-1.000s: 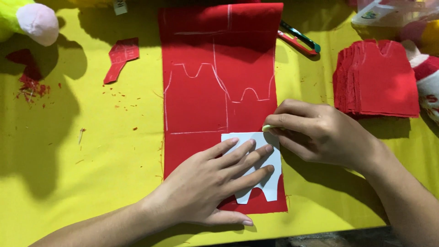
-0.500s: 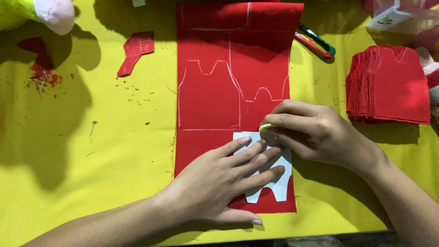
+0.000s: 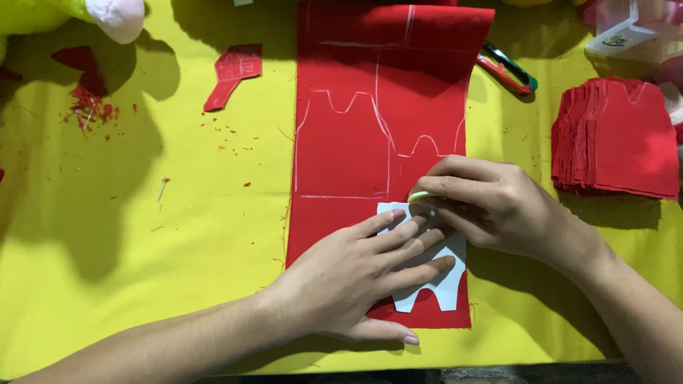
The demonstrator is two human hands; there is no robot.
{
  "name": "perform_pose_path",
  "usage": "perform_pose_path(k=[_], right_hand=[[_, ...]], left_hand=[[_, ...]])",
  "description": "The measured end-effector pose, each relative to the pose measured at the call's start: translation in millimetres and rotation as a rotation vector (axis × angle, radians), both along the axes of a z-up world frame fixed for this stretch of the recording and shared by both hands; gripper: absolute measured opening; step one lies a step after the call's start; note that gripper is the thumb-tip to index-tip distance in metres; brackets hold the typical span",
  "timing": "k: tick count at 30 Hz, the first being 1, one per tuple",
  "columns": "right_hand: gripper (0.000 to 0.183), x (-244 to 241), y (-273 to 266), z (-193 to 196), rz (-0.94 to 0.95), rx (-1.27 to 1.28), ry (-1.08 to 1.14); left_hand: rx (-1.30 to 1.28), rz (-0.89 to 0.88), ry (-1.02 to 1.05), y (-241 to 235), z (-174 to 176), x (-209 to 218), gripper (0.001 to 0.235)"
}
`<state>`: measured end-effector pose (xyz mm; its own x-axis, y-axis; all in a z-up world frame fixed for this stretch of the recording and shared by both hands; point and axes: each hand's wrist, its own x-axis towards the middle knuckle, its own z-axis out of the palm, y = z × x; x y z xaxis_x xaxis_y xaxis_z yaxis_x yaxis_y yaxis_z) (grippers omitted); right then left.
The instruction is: The person places a white paper pattern onto a red fabric sheet and uses a yellow chalk-like tool to trace the pattern's outline. They repeat this process for multiple sections of the fabric, folding the material to align the pattern for subsequent tracing.
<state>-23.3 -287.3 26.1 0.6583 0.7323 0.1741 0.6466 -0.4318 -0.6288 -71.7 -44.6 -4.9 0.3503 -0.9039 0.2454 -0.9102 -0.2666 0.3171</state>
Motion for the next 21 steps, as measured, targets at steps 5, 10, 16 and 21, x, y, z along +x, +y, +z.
perform_pose_path(k=[5, 10, 16, 21], right_hand=[[0.02, 0.1, -1.0, -1.5, 0.0, 0.02, -0.006], [0.022, -0.4, -2.4, -3.5, -0.001, 0.021, -0.019], [0.023, -0.1, -2.2, -3.4, 0.007, 0.031, -0.028], [0.021, -0.6, -1.8, -3.5, 0.007, 0.022, -0.032]], left_hand=[[0.0, 0.003, -0.004, -0.2, -0.8, -0.1, 0.085], [-0.008, -0.007, 0.008, 0.2, 1.4, 0.9, 0.084], [-0.006, -0.006, 0.01, 0.0, 2.4, 1.5, 0.084], [-0.003, -0.006, 0.006, -0.1, 0.9, 0.6, 0.084]])
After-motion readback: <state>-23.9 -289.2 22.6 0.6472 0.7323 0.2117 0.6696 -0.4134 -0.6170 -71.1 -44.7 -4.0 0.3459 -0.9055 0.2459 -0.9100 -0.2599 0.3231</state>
